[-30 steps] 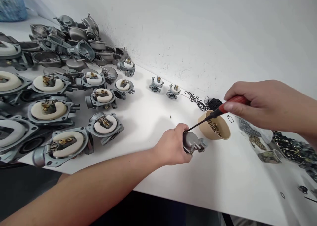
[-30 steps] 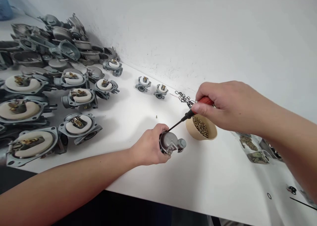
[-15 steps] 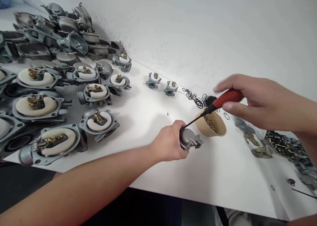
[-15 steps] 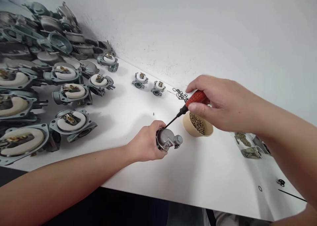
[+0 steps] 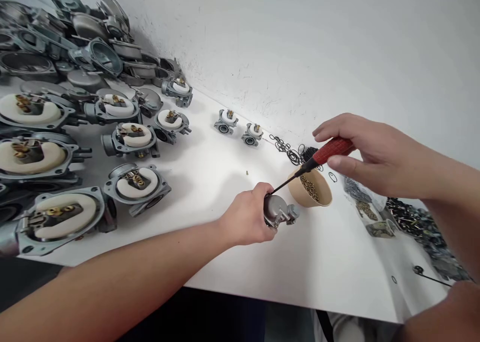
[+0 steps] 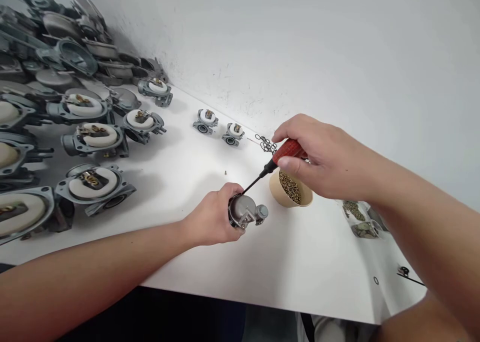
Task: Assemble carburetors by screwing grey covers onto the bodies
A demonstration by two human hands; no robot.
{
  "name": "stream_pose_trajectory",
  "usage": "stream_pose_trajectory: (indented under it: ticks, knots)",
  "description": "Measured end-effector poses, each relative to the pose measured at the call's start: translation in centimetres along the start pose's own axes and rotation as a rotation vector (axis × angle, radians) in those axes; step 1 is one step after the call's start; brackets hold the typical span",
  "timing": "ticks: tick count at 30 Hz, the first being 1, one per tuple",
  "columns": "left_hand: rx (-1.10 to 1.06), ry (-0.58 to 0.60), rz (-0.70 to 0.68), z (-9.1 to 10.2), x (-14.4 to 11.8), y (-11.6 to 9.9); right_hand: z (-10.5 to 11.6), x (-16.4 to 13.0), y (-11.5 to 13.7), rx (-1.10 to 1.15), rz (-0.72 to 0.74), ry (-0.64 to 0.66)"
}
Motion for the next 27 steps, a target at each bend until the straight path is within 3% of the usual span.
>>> stream_pose_trajectory:
  ticks: [5,8,12,17,24,27]
  knots:
    - [0.003,-0.003,0.001,0.0,0.1,-0.1,0.1,0.0,-0.5,-0.020,-0.019,-0.037]
    - [0.006,0.002,0.003,-0.1,0.1,-0.1,0.0,0.0,0.3,0.027,0.045,-0.013]
    - [0.027,-0.001,-0.018,0.0,0.0,-0.2,0.4,0.1,0.5,-0.073,0.055,-0.030]
    - [-0.006,0.006,-0.001,-0.1,0.0,-0.1,0.1,0.0,0.5,0.017,0.055,0.023]
    - [0.016,-0.013,-0.002,0.1,0.0,-0.3,0.4,-0.1,-0.2,-0.125,0.100,-0.077]
    - [0.019,-0.031,-0.002,0.1,-0.1,-0.3,0.4,-0.3,-0.6,-0.147,0.044,-0.092]
Point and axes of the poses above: each hand's wrist, its own x-axis towards the middle knuckle, its own z-axis out of the back of the hand, y = z × x, the point moved 9 cm from there along x, towards the middle knuckle, and after that the axes turned 15 degrees about -y, right-handed, at the moved point
